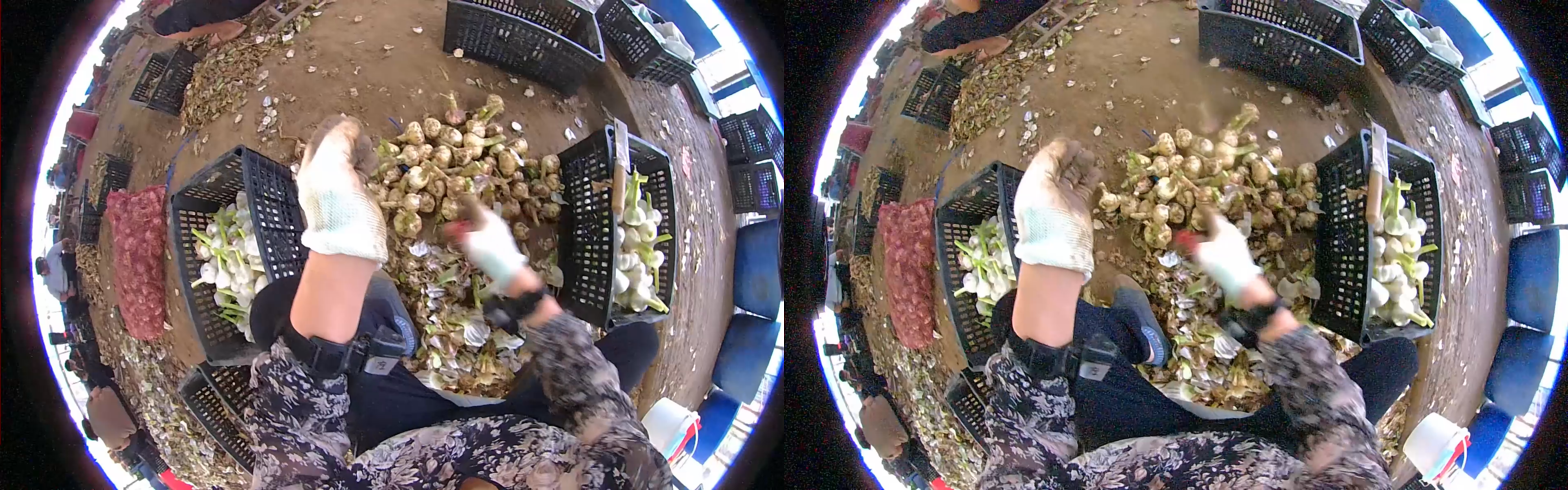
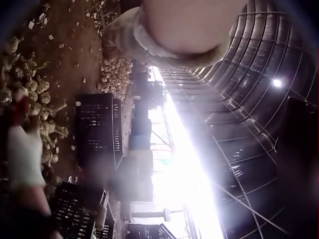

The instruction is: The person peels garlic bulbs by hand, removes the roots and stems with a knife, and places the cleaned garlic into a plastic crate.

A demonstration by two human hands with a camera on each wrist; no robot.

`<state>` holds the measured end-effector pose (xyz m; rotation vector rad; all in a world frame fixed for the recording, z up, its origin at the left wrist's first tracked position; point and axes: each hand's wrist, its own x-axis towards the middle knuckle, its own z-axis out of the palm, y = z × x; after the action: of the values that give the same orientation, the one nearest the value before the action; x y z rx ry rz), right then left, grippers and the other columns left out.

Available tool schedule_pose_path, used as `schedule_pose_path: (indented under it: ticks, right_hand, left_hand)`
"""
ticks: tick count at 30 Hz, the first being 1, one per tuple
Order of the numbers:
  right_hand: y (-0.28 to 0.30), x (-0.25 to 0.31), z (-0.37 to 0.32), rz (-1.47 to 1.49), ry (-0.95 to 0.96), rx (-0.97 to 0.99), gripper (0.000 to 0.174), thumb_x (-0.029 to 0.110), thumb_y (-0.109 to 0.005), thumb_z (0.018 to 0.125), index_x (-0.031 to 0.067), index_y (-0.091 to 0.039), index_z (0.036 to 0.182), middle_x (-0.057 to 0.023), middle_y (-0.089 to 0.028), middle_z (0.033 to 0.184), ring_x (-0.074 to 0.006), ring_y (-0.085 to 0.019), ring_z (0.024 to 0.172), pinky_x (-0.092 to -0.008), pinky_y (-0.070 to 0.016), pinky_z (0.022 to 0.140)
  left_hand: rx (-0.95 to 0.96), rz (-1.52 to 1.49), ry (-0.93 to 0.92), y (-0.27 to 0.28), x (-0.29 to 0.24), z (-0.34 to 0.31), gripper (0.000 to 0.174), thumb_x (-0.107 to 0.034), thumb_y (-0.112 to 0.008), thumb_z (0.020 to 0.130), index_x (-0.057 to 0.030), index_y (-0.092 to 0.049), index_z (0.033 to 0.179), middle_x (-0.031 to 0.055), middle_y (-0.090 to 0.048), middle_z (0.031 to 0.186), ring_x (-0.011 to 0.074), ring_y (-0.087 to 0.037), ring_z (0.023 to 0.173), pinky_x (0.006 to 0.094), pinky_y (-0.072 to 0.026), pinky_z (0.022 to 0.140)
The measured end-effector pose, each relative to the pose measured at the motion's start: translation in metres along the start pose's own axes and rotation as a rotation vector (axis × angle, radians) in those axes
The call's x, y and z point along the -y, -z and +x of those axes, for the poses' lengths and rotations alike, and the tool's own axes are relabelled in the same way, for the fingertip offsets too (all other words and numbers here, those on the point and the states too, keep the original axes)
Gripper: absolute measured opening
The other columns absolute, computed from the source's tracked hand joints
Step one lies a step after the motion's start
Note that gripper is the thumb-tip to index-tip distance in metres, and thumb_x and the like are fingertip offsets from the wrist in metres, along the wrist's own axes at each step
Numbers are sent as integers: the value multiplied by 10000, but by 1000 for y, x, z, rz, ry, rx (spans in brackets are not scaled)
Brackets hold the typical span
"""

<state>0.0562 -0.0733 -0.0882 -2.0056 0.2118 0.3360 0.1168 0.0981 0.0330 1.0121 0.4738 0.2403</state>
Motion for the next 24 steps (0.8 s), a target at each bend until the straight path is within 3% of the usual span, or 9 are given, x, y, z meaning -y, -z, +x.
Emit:
schedule_pose_path:
  ticks: [2, 3, 7, 9, 10, 14, 21, 22, 24]
  right_hand:
    - [-58, -8, 38, -286, -107, 9, 577, 134, -572, 728, -10, -382, 1254, -238, -515, 1116, -383, -482, 1059, -389, -400, 893]
    - [-96, -42, 60, -348, 113, -116, 584, 131, -571, 723, 2, -369, 1255, -226, -525, 1098, -397, -498, 1019, -399, -407, 876]
    - [-118, -75, 83, 258, -243, -161, 301, 165, -582, 713, 8, -593, 970, -211, -600, 884, -373, -564, 902, -414, -453, 789]
    - [-67, -82, 65, -520, 136, -20, 305, 204, -610, 697, -17, -605, 907, -214, -603, 850, -356, -593, 800, -400, -474, 720]
    - [-35, -42, 45, -374, 88, 8, 306, 160, -596, 674, -45, -596, 901, -227, -599, 832, -355, -598, 744, -402, -483, 705]
    - [42, 10, -11, 1358, 78, 157, 223, 178, -498, 898, 65, -508, 1090, -48, -562, 1002, -125, -543, 813, -256, -456, 680]
    - [102, 61, -87, 1397, 353, 183, 287, 129, -501, 886, 49, -467, 1160, -94, -561, 1042, -168, -558, 895, -305, -475, 764]
    - [99, 60, -85, 1401, 366, 173, 287, 129, -501, 886, 49, -467, 1160, -94, -561, 1042, -168, -558, 895, -305, -475, 764]
    - [92, 45, -72, 1612, 349, 216, 309, 128, -496, 891, 45, -454, 1186, -93, -554, 1055, -162, -549, 933, -310, -466, 816]
  left_hand:
    - [42, 39, 59, 9, 5, 5, 154, -153, -562, 807, -57, -547, 927, 62, -570, 851, 194, -543, 775, 345, -439, 720]
    - [69, 66, 68, 11, 5, 3, 181, -141, -574, 794, -60, -542, 952, 57, -572, 858, 189, -544, 771, 348, -441, 715]
    - [60, 107, 106, 9, 4, -3, 281, -132, -592, 781, -49, -536, 1043, 63, -564, 935, 196, -544, 824, 354, -441, 742]
    - [92, 95, 131, 8, 1, -7, 271, -132, -589, 785, -49, -538, 1039, 62, -565, 937, 193, -545, 825, 351, -441, 739]
    - [119, 83, 152, 6, 0, -8, 262, -132, -586, 790, -49, -540, 1034, 60, -567, 940, 190, -546, 826, 349, -441, 737]
    - [270, 320, 173, 1, 15, -15, 341, -207, -580, 817, -43, -526, 1111, 48, -562, 998, 160, -536, 855, 309, -448, 720]
    - [992, -6, 897, -10, 14, -77, 460, -276, -556, 864, -44, -419, 1236, 101, -549, 1100, 190, -595, 889, 338, -523, 698]
    - [1005, 5, 897, -12, 18, -83, 460, -276, -556, 864, -44, -419, 1236, 101, -549, 1100, 190, -595, 889, 338, -523, 698]
    - [828, 193, 197, -16, 34, -92, 549, -157, -675, 771, -20, -419, 1237, 101, -545, 1086, 164, -564, 931, 297, -494, 781]
